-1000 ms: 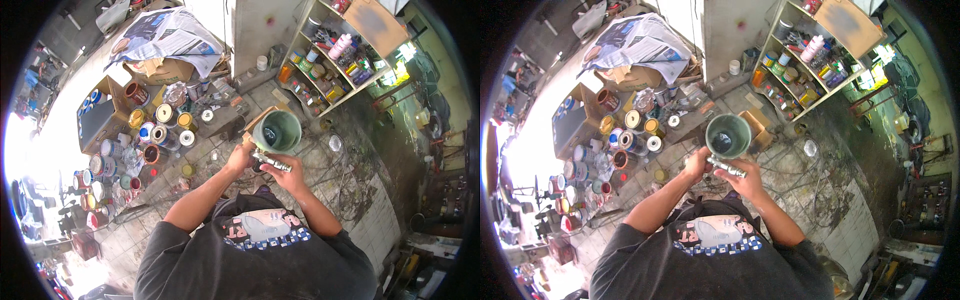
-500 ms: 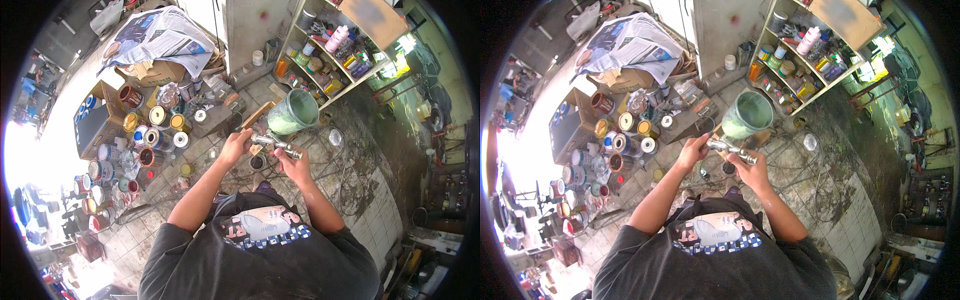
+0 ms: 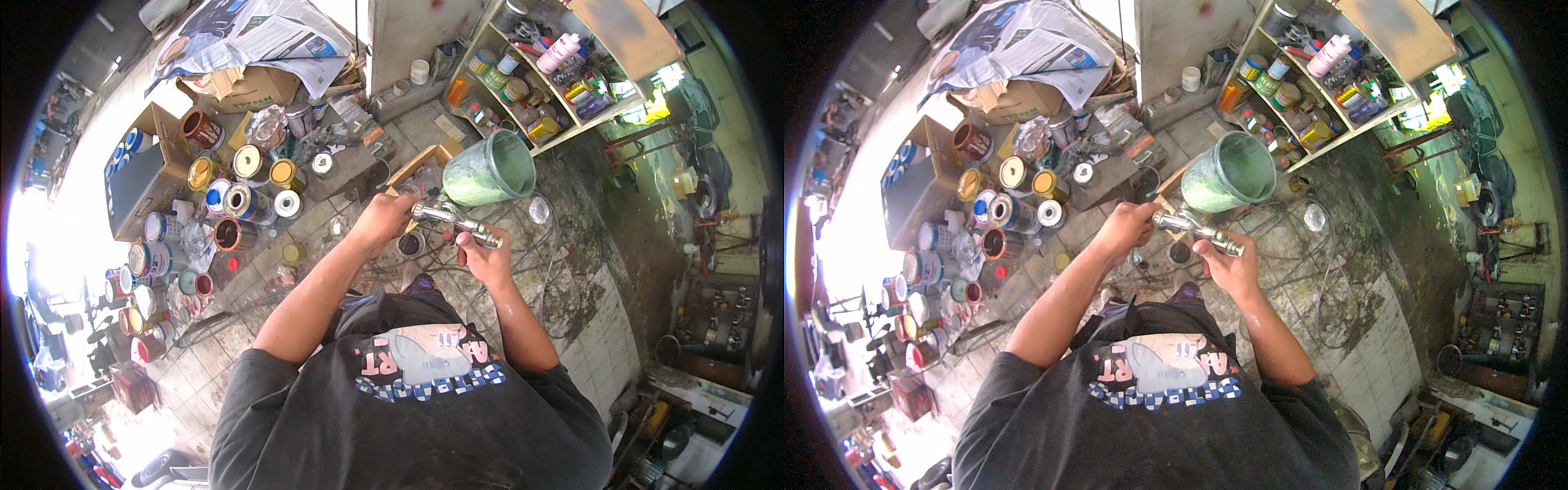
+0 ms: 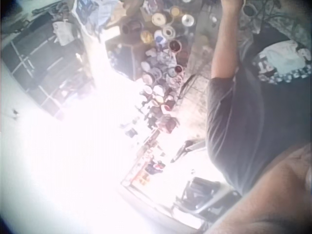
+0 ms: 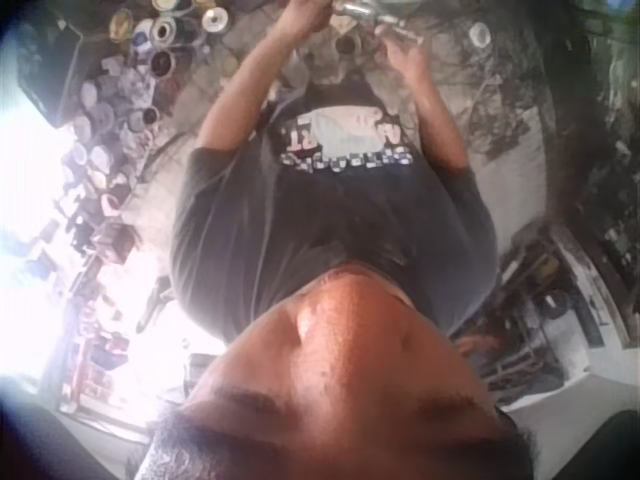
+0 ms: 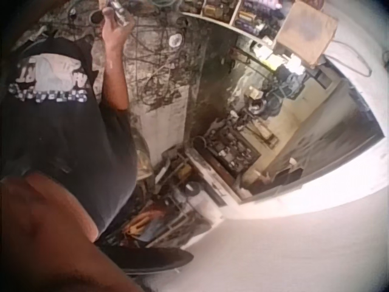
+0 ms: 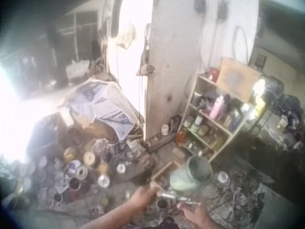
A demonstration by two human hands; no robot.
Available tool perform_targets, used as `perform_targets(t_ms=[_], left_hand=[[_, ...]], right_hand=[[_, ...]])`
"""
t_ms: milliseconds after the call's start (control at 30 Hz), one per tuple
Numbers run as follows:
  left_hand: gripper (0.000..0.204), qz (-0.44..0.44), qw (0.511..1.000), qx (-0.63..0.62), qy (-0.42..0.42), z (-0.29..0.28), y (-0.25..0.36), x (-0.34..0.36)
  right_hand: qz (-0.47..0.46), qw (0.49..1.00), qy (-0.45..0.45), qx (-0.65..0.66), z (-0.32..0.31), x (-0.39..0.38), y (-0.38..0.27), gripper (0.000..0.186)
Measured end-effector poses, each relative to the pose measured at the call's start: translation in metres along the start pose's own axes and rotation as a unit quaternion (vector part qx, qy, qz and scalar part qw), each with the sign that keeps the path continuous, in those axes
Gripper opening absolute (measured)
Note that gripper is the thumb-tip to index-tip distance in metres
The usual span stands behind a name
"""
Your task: The person handles a paint spray gun, opens a paint can, and pours green paint into the spray gun's container. They then close the can and set it down.
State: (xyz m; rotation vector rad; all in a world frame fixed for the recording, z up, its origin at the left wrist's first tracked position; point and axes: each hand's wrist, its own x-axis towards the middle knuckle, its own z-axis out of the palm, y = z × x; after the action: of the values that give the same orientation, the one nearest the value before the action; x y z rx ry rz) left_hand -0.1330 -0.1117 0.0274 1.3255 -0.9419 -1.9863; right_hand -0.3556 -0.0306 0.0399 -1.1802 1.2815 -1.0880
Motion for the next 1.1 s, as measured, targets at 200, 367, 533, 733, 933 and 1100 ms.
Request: perform_targets(t_ms=[200,367,533,733,933,1100], left_hand=[[0.032,-0.006,0.961,-0.275,-0.036,0.016,-0.004,-0.012],[0.029,0.074,0.870,-0.486,0.021,0.027,-0.007,0.001],[0.024,0.072,0.841,-0.522,0.124,0.004,-0.015,-0.002],[0.018,0.057,0.856,-0.485,0.169,-0.006,-0.025,-0.014],[0.016,0.060,0.861,-0.478,0.164,-0.007,-0.036,-0.024],[0.019,0.052,0.874,-0.443,0.190,-0.007,-0.050,-0.034]], right_hand=[[-0.033,0.998,-0.057,-0.012,0.008,0.012,-0.012,0.056],[-0.147,0.975,-0.035,-0.165,0.039,0.014,-0.016,0.056],[-0.258,0.907,-0.030,-0.331,0.038,0.007,-0.020,0.039],[-0.343,0.815,-0.096,-0.456,0.027,0.017,-0.019,0.029],[-0.341,0.786,-0.159,-0.490,0.029,0.013,-0.018,0.025],[-0.340,0.779,-0.184,-0.494,0.035,0.006,-0.006,0.020]])
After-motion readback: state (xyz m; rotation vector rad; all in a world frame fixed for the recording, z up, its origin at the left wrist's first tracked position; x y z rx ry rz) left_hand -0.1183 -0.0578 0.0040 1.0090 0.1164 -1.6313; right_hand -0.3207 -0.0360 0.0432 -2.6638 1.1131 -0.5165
